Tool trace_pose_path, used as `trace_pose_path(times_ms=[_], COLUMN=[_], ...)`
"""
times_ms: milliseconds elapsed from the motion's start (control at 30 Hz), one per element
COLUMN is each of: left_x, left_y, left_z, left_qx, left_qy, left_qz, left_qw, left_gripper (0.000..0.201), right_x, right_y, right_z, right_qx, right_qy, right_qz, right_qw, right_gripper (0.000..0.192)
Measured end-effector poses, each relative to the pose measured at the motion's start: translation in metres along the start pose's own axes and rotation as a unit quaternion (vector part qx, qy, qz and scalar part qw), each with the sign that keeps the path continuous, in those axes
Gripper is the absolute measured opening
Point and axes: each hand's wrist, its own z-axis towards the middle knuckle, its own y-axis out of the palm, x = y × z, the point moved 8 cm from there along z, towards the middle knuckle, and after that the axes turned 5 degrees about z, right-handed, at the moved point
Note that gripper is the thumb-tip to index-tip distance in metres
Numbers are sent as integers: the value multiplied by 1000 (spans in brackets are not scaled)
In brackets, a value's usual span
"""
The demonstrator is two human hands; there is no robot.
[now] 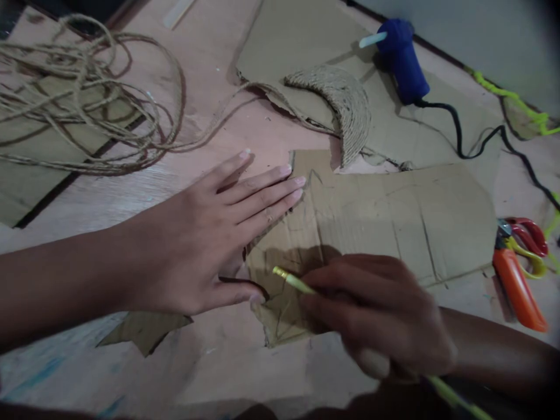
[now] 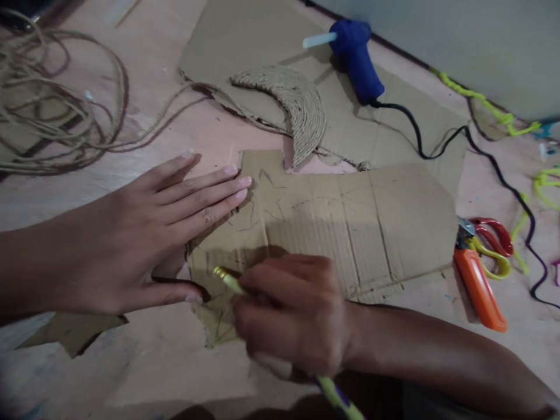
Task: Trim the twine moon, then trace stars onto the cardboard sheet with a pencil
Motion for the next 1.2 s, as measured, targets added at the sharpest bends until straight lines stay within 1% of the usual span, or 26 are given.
trace_pose_path(times_ms=[67, 100, 133, 167, 200, 233, 267, 300, 367, 467, 567, 667, 767, 833, 933, 1033, 1100, 1200], left_x=[1, 1, 2, 2, 2, 2, 2, 2, 0, -3, -2, -2, -1, -1, -3, -3, -3, -4], left_y=[-1, -2, -2, -3, -3, -4, -5, -5, -7, -6, -6, -7, -6, -6, -8, -8, -7, -8], left_z=[0, 0, 0, 0, 0, 0, 0, -1, -1, -1, 0, 0, -1, -1, 0, 2, 3, 3], left_qx=[3, 4, 2, 0, -3, -4, -7, -9, -11, -20, -25, -20, -28, -28, -19, -21, -21, -13], left_qy=[-3, -5, -8, -12, -15, -13, -9, -4, -1, -3, -8, -23, -13, 0, 8, 4, -6, -15], left_qz=[2, 0, -4, -8, -10, -12, -12, -13, -15, -24, -43, -46, -37, -39, -45, -42, -54, -72], left_qw=[1000, 1000, 1000, 1000, 1000, 1000, 1000, 1000, 1000, 1000, 999, 998, 999, 999, 999, 999, 998, 997], left_gripper=[117, 114, 110, 106, 105, 107, 110, 113, 116, 117, 123, 119, 112, 114, 120, 115, 109, 115], right_x=[-2, 3, -3, -8, 1, 14, 19, 23, 35, 59, 78, 87, 90, 89, 90, 92, 91, 92], right_y=[-4, -8, -10, -18, -26, -37, -43, -37, -29, -18, -6, 4, 6, 4, 5, 3, 2, 6], right_z=[0, 1, 3, 7, 11, 14, 19, 22, 28, 35, 40, 44, 48, 49, 47, 47, 48, 47], right_qx=[-18, -41, -82, -98, -104, -82, -73, -127, -159, -125, -104, -125, -137, -139, -160, -143, -130, -150], right_qy=[12, 58, 36, 15, 75, 144, 160, 168, 168, 170, 188, 203, 194, 188, 218, 242, 238, 244], right_qz=[-14, -24, 9, 57, 81, 102, 146, 191, 250, 342, 390, 389, 381, 376, 366, 374, 388, 387], right_qw=[1000, 997, 996, 993, 989, 981, 973, 959, 940, 916, 895, 890, 894, 897, 891, 884, 881, 876], right_gripper=[36, 35, 31, 28, 29, 31, 29, 28, 30, 30, 31, 30, 32, 32, 35, 36, 34, 36])
